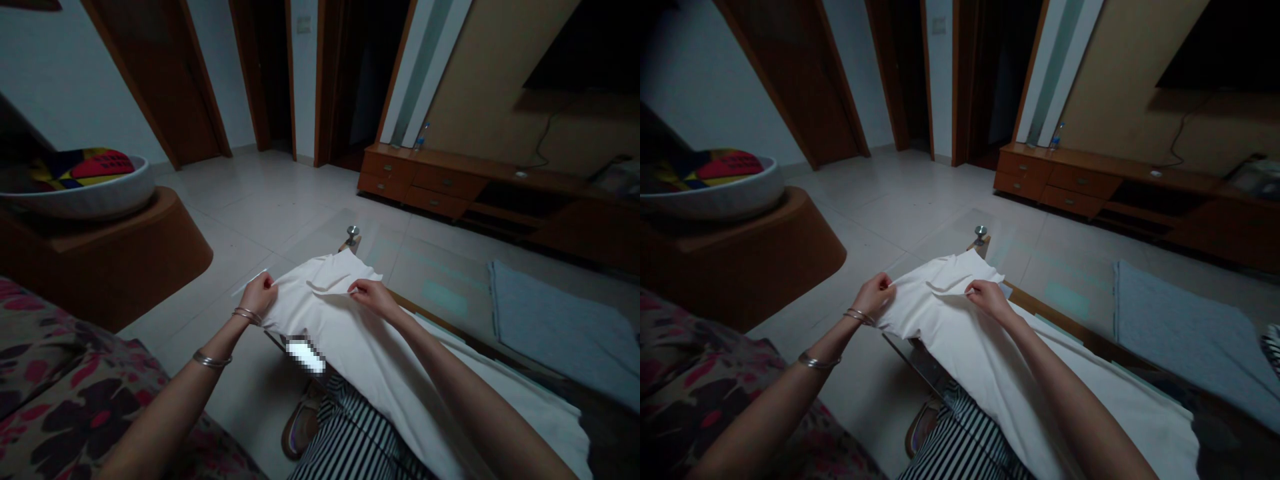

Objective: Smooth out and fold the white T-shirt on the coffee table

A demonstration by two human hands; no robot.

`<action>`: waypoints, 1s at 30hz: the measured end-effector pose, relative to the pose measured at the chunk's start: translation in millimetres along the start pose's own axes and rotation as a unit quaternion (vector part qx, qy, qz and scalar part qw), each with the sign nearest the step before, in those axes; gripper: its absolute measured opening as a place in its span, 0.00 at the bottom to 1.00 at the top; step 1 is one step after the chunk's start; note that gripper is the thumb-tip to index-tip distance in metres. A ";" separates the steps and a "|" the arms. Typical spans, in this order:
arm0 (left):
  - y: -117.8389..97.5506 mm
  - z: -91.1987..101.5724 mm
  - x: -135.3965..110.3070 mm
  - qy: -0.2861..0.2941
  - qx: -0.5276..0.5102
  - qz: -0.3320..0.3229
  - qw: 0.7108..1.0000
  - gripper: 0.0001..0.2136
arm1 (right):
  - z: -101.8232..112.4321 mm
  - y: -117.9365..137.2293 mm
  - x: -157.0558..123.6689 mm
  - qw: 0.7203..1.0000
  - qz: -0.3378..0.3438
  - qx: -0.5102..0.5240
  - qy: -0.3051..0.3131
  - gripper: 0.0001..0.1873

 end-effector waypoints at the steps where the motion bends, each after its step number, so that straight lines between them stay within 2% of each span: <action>1: 6.0 5.6 0.3 -0.011 -0.042 0.030 0.999 0.06 | 1.4 -0.6 1.8 1.000 -0.009 0.018 -0.005 0.09; 4: 21.8 17.8 5.3 -0.038 -0.126 0.090 0.987 0.10 | 12.4 -8.8 14.0 0.988 -0.062 0.132 -0.053 0.10; 6: 30.0 18.2 10.7 -0.037 -0.140 0.117 0.982 0.11 | 23.5 -24.5 21.8 0.960 -0.132 0.214 -0.123 0.09; 9: 39.8 8.1 15.5 -0.001 -0.103 0.153 0.983 0.12 | 35.9 -53.4 25.6 0.920 -0.228 0.245 -0.203 0.04; 12: 42.4 -5.2 15.2 0.063 -0.056 0.134 0.987 0.15 | 40.5 -77.3 24.1 0.909 -0.271 0.226 -0.219 0.02; 15: 42.9 -10.5 12.0 0.104 -0.015 0.100 0.989 0.17 | 41.5 -91.1 21.2 0.906 -0.284 0.224 -0.220 0.03; 17: 44.4 -8.9 10.2 0.106 0.002 0.091 0.990 0.16 | 43.4 -93.7 20.9 0.906 -0.281 0.225 -0.224 0.01; 19: 46.0 -6.2 8.9 0.099 0.003 0.087 0.991 0.14 | 47.6 -94.2 21.1 0.904 -0.277 0.223 -0.236 0.05; 23: 50.8 -3.2 4.1 0.087 -0.028 0.107 0.990 0.13 | 58.7 -97.1 18.5 0.897 -0.280 0.221 -0.261 0.10; 26: 52.6 -3.4 -4.8 0.089 -0.099 0.132 0.982 0.14 | 62.3 -100.6 15.0 0.894 -0.286 0.228 -0.257 0.10; 28: 52.6 -9.2 -14.7 0.135 -0.173 0.155 0.963 0.17 | 61.6 -100.7 15.0 0.897 -0.285 0.236 -0.240 0.08; 30: 48.4 -18.2 -25.6 0.221 -0.250 0.158 0.929 0.20 | 60.7 -98.2 18.2 0.903 -0.277 0.241 -0.224 0.09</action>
Point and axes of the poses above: each hand's wrist, its own x-axis towards the middle knuckle, its own z-axis out of the back of the hand, y = z × x, the point moved 7 cm from there along x, towards the middle knuckle, and after that the axes turned 12 degrees about x, right-handed, at the moved point
